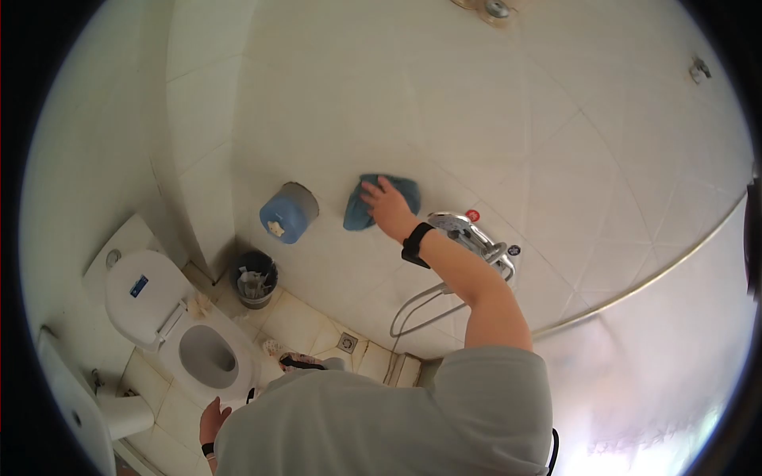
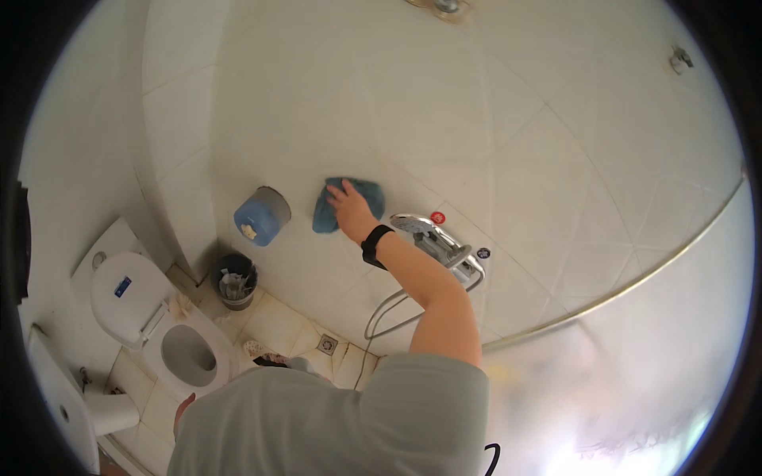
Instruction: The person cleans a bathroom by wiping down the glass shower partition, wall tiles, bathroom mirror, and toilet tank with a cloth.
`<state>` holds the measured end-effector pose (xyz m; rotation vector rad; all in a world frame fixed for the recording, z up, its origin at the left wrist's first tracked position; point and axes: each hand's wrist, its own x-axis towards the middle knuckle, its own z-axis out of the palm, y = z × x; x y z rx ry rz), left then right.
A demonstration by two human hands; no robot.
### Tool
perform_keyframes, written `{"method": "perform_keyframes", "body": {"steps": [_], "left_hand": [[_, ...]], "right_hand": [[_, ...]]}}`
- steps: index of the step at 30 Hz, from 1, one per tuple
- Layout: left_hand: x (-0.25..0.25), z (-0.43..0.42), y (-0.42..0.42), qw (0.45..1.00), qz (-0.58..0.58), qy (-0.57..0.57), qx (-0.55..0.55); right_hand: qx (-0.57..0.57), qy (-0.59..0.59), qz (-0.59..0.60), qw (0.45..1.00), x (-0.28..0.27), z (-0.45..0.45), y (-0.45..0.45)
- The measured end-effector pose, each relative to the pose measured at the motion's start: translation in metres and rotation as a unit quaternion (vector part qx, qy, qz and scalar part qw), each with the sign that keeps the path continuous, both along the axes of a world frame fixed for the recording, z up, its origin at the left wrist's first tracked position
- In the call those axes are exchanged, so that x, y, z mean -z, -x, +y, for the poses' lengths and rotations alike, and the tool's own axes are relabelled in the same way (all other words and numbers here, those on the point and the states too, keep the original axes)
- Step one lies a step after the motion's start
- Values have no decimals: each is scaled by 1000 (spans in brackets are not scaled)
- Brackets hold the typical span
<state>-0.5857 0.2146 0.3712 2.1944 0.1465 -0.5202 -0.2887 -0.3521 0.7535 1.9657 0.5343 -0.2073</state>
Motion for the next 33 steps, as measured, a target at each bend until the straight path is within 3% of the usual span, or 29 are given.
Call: {"method": "perform_keyframes", "body": {"steps": [1, 2, 3, 4, 6, 8, 11, 14, 17, 20, 23, 27, 29, 31, 33], "left_hand": [[-42, -11, -10, 989, 38, -113, 83], [-72, -20, -19, 985, 49, -129, 102], [-46, -13, -17, 984, 47, -130, 110], [7, 5, -9, 999, 11, -14, 46], [10, 4, -18, 994, -24, 104, -12], [-72, -28, -43, 979, 28, -148, 137], [-96, -45, -47, 980, 32, -152, 123], [-107, -53, -55, 974, 43, -143, 170], [-78, -47, -58, 969, 0, -143, 203], [-83, -44, -68, 969, 36, -136, 204], [-47, -24, -68, 966, 41, -140, 213], [-45, -6, -63, 983, 69, -75, 152], [-50, -10, -57, 985, 87, -98, 111], [-35, -8, -57, 982, 88, -118, 119], [-21, -7, -57, 979, 83, -130, 135]], "right_hand": [[11, -26, -41, 999, -18, -4, 0], [23, -51, -81, 995, -37, -12, 0], [40, -63, -130, 989, -54, -26, -3], [53, -72, -189, 978, -83, -31, 6], [31, -123, -289, 949, -144, -42, 31], [-5, -164, -405, 899, -189, -58, 58], [-31, -209, -503, 838, -216, -84, 87], [-3, -151, -461, 875, -191, -86, 105], [-19, -164, -333, 928, -150, -104, 131], [32, -150, -245, 957, -143, -119, 164], [70, -138, -238, 959, -148, -126, 185], [36, -201, -334, 920, -150, -138, 193], [-1, -210, -387, 898, -155, -144, 183], [-6, -195, -511, 837, -171, -148, 171], [-7, -187, -540, 820, -204, -138, 155]]}}
